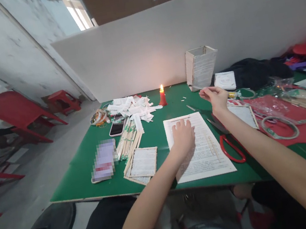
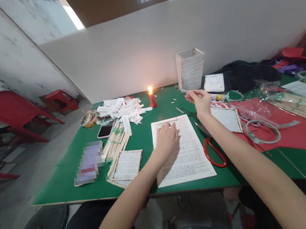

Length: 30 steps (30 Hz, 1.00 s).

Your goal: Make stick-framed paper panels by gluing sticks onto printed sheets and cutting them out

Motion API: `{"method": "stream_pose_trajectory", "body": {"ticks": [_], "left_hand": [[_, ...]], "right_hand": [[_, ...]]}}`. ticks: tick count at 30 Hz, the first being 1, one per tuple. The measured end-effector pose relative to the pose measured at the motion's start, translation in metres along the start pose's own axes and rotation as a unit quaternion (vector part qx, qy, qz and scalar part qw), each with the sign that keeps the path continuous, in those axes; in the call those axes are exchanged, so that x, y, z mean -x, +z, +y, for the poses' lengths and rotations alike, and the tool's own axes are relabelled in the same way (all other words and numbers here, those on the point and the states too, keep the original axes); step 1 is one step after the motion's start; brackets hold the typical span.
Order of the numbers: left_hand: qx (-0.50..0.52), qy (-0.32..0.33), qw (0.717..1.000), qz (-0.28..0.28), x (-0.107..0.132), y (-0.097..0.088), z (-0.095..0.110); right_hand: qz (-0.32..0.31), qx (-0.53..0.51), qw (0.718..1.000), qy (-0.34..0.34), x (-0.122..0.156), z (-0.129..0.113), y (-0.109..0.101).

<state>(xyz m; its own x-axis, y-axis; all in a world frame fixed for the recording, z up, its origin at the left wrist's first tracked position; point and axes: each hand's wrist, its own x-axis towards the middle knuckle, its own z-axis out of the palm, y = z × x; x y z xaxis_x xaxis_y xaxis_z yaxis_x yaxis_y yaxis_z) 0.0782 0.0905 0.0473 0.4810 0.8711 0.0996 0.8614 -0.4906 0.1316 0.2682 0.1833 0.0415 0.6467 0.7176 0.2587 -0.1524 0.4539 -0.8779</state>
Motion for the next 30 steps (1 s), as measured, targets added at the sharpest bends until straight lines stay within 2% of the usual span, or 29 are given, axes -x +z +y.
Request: {"method": "stream_pose_trajectory", "body": {"ticks": [5, 8, 10, 13, 19, 27, 30], "left_hand": [[0.01, 0.01, 0.998, -0.06, 0.036, -0.013, -0.024], [0.014, -0.005, 0.997, -0.074, 0.052, -0.013, -0.036], [0.021, -0.015, 0.996, -0.083, 0.056, -0.013, -0.042], [0.037, -0.029, 0.995, -0.091, 0.056, -0.014, -0.049], [0.064, -0.024, 0.994, -0.09, 0.052, -0.012, -0.057], [0.095, -0.028, 0.991, -0.087, 0.043, -0.005, -0.066], [0.106, -0.03, 0.991, -0.075, 0.042, -0.006, -0.07]], "right_hand": [[0.009, 0.013, 1.0, 0.026, 0.013, -0.008, -0.025], [0.027, 0.024, 0.999, 0.034, 0.024, -0.011, -0.031], [0.012, 0.035, 0.999, 0.018, 0.031, -0.014, -0.031], [-0.05, 0.057, 0.997, 0.019, 0.044, -0.022, -0.026], [-0.145, 0.077, 0.984, 0.075, 0.068, -0.032, -0.011], [-0.202, 0.133, 0.967, 0.082, 0.079, -0.019, 0.004], [-0.231, 0.172, 0.955, 0.065, 0.078, -0.012, 0.008]]}}
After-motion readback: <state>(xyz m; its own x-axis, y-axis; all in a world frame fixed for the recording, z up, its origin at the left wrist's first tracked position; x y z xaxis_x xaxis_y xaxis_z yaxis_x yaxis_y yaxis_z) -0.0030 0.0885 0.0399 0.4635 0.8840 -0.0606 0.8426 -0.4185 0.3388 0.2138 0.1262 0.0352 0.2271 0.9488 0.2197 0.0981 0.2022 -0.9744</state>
